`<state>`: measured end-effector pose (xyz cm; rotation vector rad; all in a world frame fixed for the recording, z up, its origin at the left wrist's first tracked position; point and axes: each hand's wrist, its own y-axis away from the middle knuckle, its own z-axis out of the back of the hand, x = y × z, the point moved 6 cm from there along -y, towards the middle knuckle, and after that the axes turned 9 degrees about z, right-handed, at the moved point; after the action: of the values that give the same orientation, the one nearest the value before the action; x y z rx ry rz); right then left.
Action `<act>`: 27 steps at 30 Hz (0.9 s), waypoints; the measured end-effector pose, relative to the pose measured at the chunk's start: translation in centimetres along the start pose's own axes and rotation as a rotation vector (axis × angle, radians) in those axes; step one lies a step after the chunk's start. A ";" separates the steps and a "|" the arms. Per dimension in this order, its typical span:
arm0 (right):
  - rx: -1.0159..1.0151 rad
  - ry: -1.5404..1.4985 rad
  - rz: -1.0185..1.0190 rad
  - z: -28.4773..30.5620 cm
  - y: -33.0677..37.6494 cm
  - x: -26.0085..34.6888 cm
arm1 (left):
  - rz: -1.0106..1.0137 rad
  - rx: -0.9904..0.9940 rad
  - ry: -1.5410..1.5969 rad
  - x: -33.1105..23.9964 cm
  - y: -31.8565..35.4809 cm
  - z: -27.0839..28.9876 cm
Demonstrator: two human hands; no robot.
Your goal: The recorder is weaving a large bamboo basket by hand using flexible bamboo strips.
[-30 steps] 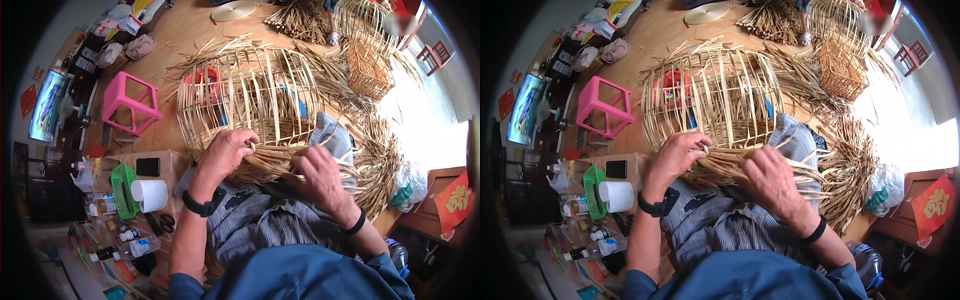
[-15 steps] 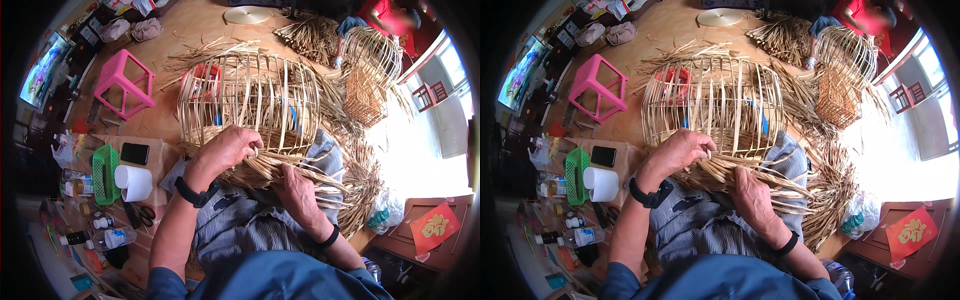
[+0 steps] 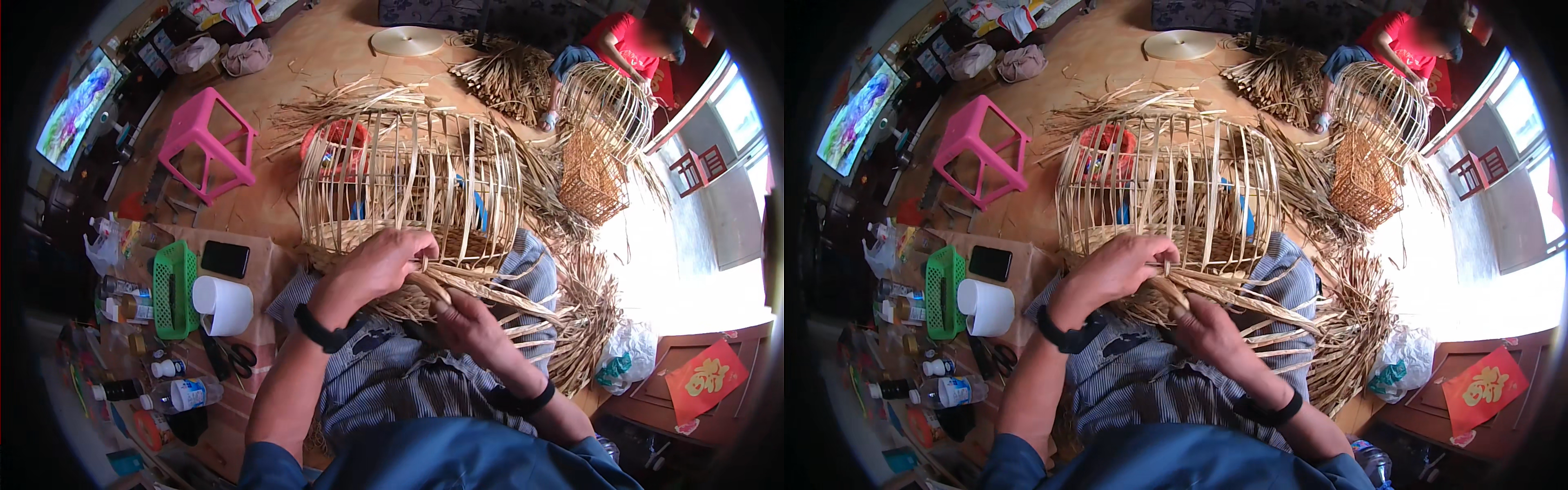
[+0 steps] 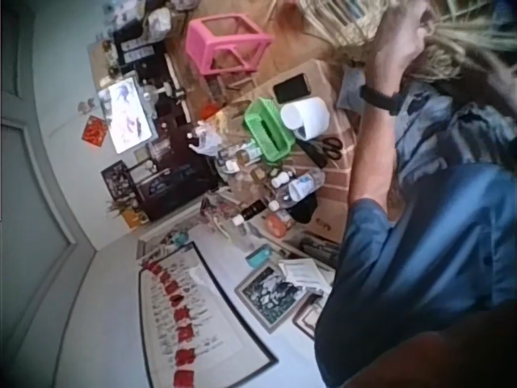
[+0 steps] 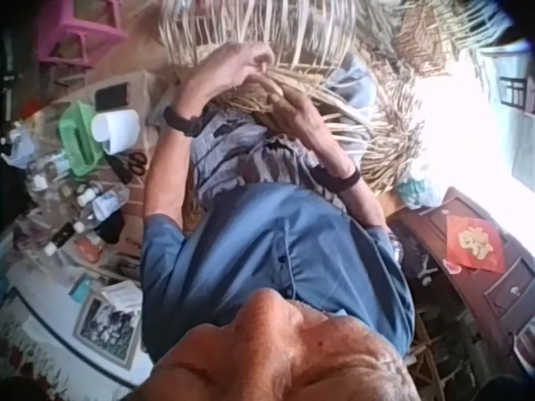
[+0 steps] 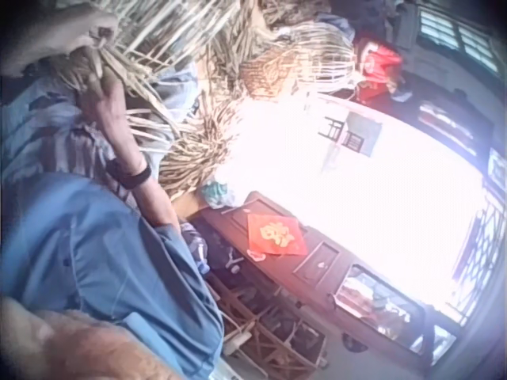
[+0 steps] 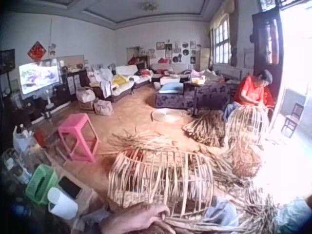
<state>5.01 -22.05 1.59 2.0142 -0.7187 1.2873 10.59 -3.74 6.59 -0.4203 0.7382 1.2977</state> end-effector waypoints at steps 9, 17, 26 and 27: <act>0.046 -0.373 -0.181 0.7 -0.8 0.9 | -0.085 -0.260 -0.123 -0.3 2.4 -2.2; 0.441 0.447 -0.135 8.6 6.0 8.7 | -0.069 -0.312 -0.059 0.1 2.3 -2.1; -0.273 -0.336 0.662 23.0 10.9 9.6 | -0.059 -0.292 -0.049 -0.7 1.6 -1.4; -0.381 -0.022 0.505 21.9 8.9 7.2 | -0.029 -0.266 -0.063 -0.6 1.5 -1.4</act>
<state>13.81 -45.06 3.20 1.5908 -1.4316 1.2718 8.77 -4.76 6.21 -0.5991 0.5064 1.3803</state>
